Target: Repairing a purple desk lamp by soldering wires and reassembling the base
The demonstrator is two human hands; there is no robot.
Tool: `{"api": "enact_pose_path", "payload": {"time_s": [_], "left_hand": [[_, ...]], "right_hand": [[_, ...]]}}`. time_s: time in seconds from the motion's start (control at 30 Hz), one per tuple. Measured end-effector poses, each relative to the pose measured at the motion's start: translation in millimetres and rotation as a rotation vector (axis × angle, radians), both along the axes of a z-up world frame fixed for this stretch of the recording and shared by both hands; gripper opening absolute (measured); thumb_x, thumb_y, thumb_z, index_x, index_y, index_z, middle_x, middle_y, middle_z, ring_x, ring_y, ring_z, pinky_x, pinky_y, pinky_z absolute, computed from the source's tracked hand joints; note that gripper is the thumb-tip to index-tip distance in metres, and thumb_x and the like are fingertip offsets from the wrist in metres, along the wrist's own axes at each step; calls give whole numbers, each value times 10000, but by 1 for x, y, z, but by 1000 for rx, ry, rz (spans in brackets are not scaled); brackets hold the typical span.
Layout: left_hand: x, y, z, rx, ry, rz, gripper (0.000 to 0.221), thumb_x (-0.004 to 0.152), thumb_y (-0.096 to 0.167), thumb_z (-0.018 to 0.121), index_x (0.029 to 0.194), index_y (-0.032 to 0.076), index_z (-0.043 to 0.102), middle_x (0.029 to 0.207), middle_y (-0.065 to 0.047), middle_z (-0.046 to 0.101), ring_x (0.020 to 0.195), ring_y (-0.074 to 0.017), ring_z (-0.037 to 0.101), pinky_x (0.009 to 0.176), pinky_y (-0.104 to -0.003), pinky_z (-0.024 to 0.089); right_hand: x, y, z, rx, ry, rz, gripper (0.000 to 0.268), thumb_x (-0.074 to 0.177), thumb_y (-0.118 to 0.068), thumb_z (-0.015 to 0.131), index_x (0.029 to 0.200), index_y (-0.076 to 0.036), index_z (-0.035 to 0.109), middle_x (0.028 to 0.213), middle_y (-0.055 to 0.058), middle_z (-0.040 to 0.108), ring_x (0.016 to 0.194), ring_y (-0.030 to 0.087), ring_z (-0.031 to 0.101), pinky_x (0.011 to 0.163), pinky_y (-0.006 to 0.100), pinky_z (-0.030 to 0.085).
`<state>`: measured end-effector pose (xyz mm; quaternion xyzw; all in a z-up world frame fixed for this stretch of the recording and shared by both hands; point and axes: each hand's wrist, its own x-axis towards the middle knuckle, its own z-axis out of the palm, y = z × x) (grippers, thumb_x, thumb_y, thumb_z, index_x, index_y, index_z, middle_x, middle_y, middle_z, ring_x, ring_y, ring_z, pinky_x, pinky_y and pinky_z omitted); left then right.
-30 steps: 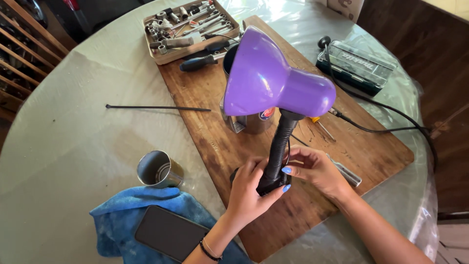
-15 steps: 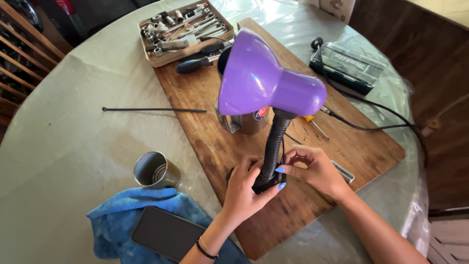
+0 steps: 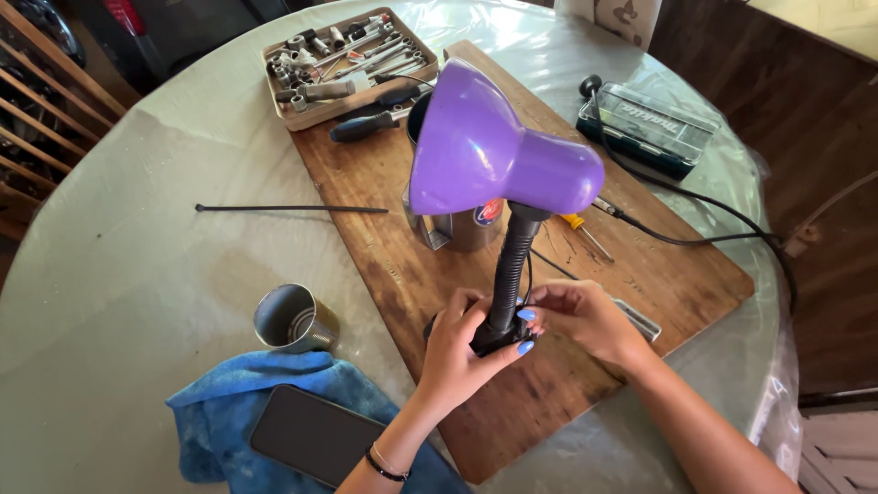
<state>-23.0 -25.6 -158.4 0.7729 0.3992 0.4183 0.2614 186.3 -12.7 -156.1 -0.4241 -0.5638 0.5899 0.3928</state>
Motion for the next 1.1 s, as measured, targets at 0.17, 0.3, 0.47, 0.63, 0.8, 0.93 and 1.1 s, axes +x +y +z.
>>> {"api": "enact_pose_path", "payload": {"time_s": [0.17, 0.3, 0.47, 0.63, 0.8, 0.93, 1.1], "left_hand": [[-1, 1, 2, -3, -2, -10, 369, 781, 385, 737, 1009, 115, 630, 994, -45, 537, 854, -230, 650, 713, -377, 510], [0, 0, 3, -1, 10, -4, 381, 797, 420, 713, 1014, 119, 625, 989, -45, 532, 860, -236, 641, 724, -388, 503], [2, -2, 1, 20, 8, 13, 365, 780, 387, 719, 1049, 148, 657, 999, -12, 544, 858, -205, 635, 745, -381, 498], [4, -3, -4, 57, 22, 35, 384, 776, 375, 705, 1081, 147, 650, 1008, -23, 557, 872, -228, 631, 759, -393, 492], [4, -4, 4, 89, 28, 44, 423, 793, 398, 722, 1164, 200, 678, 939, -13, 519, 837, -223, 630, 717, -393, 496], [4, -6, 4, 43, 15, 60, 413, 767, 382, 741, 1139, 212, 685, 929, 2, 513, 836, -200, 630, 740, -382, 494], [3, -3, -3, 61, 7, 53, 435, 755, 405, 724, 1142, 213, 679, 1010, 2, 571, 897, -223, 637, 771, -407, 476]], "right_hand": [[12, 7, 4, -35, 18, 121, 140, 831, -88, 743, 913, 25, 734, 794, 65, 722, 716, 122, 634, 680, 270, 538], [16, 8, -3, -75, 30, 133, 170, 810, -108, 764, 904, 31, 738, 777, 79, 722, 698, 126, 620, 663, 275, 536], [34, 18, 23, 156, -265, -175, 131, 800, -125, 758, 897, -38, 764, 823, 38, 750, 737, 100, 648, 689, 250, 527], [93, 67, 16, 757, -775, -647, 165, 909, 51, 660, 1065, 3, 689, 997, 153, 685, 862, 262, 627, 723, 357, 535], [148, 148, 2, 1332, -1637, -63, 436, 885, -128, 587, 1312, -142, 498, 1318, 102, 512, 1117, 292, 558, 910, 419, 497], [110, 108, 41, 896, -1023, -434, 163, 821, 69, 564, 954, -25, 576, 939, 133, 566, 877, 317, 521, 761, 398, 419], [78, 47, 4, -115, -403, -415, 340, 924, -317, 619, 937, -19, 780, 821, 93, 786, 605, 123, 584, 562, 251, 454]]}}
